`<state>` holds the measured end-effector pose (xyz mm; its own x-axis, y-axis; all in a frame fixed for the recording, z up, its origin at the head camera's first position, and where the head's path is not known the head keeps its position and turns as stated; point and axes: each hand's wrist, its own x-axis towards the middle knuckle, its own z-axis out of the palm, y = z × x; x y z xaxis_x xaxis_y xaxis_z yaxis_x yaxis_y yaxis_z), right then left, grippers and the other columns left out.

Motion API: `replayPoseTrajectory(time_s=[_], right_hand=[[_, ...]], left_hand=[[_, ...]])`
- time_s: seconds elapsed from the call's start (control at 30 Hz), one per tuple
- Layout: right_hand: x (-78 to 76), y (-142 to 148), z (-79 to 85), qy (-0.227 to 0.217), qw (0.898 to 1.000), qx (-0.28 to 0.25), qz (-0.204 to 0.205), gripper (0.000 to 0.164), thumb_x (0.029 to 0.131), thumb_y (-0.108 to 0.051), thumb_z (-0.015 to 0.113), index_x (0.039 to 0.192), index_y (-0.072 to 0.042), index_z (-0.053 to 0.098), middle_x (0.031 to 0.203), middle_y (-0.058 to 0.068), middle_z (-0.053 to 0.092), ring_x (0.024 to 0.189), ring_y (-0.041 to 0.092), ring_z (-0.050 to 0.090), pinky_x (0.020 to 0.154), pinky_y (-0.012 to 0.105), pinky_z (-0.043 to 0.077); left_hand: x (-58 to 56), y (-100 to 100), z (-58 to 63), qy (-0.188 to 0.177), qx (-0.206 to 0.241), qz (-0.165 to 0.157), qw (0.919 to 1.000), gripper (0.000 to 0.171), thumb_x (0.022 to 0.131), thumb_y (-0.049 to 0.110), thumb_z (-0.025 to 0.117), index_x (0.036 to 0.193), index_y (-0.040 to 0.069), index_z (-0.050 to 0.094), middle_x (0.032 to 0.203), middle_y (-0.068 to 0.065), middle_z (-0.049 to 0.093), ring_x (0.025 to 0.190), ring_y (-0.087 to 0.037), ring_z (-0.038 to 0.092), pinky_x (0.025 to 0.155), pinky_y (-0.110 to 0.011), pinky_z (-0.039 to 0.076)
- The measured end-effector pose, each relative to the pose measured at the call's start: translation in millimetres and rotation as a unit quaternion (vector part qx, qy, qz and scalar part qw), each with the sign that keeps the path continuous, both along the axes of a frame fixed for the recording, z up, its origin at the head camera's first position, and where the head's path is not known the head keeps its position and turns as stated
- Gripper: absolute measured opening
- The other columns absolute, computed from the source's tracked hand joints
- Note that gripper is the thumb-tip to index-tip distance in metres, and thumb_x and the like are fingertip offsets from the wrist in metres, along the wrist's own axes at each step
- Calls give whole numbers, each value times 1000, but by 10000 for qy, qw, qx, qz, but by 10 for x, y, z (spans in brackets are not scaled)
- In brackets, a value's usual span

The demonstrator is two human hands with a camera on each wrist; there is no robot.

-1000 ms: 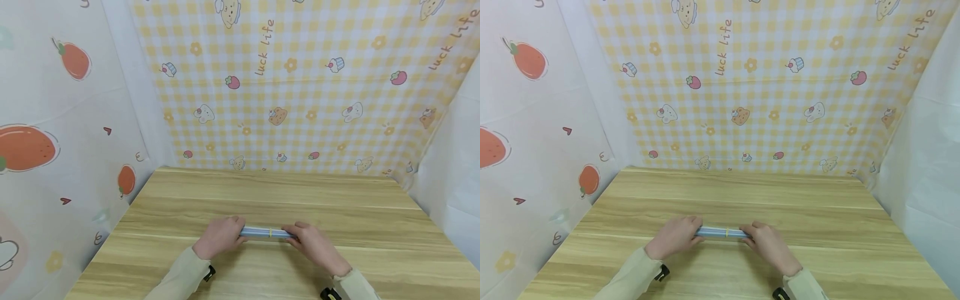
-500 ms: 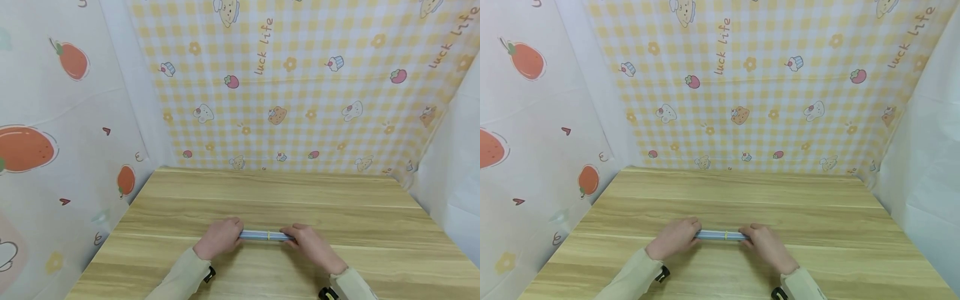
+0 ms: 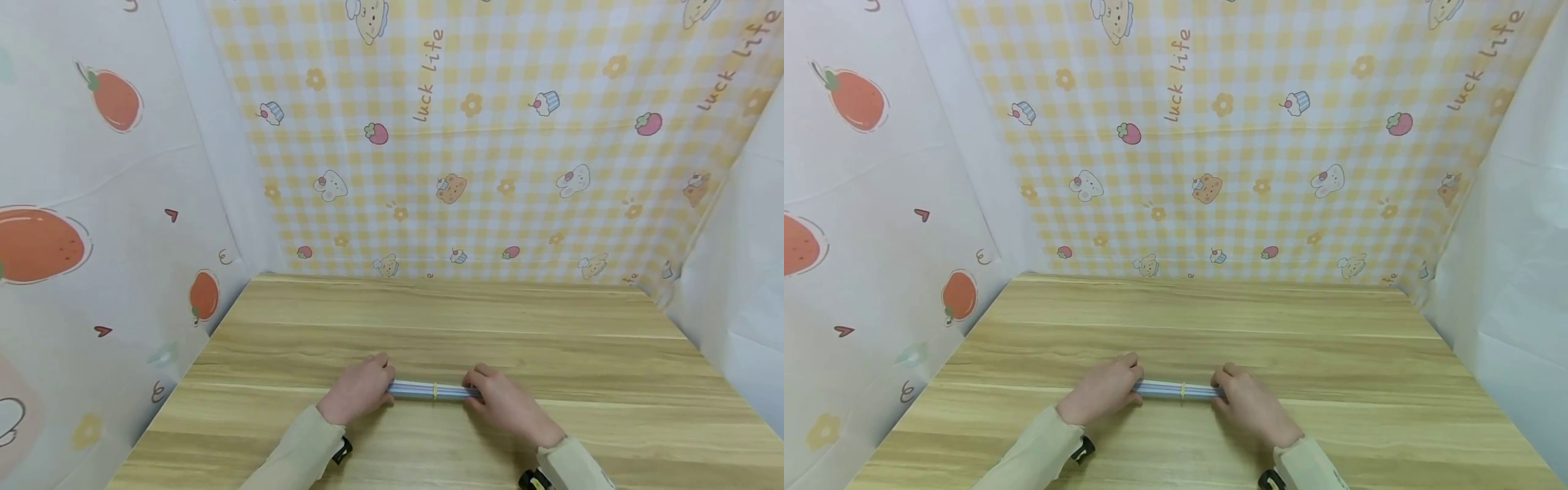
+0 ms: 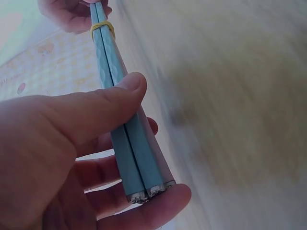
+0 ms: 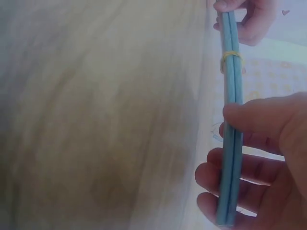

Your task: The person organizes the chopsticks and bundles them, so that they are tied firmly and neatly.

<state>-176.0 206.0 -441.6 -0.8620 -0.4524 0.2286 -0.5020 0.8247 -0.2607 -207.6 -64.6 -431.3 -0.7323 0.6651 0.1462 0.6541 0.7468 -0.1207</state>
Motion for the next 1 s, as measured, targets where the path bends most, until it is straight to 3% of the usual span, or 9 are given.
replayPoseTrajectory(time_s=[0.33,0.67,1.0], right_hand=[[21,-29,-10,388,9986,346,-49,14,74,-18,78,83,-16,68,80,-10,55,73,5,54,59,23,46],[28,-33,-1,160,9991,379,-124,13,73,-15,79,81,-16,68,79,-9,56,70,3,52,58,22,45],[49,-30,-2,268,9988,365,-197,16,72,-16,80,81,-17,67,78,-9,53,70,3,48,56,22,41]], left_hand=[[12,-1,-28,-367,100,85,9992,28,70,37,80,79,14,67,76,7,49,66,-4,45,55,-18,45],[15,13,-26,-530,324,35,9981,25,70,29,82,83,15,65,75,8,47,67,-3,44,55,-18,41],[15,13,16,-788,369,-12,9962,26,71,29,82,87,16,66,76,10,48,64,-1,43,54,-18,40]])
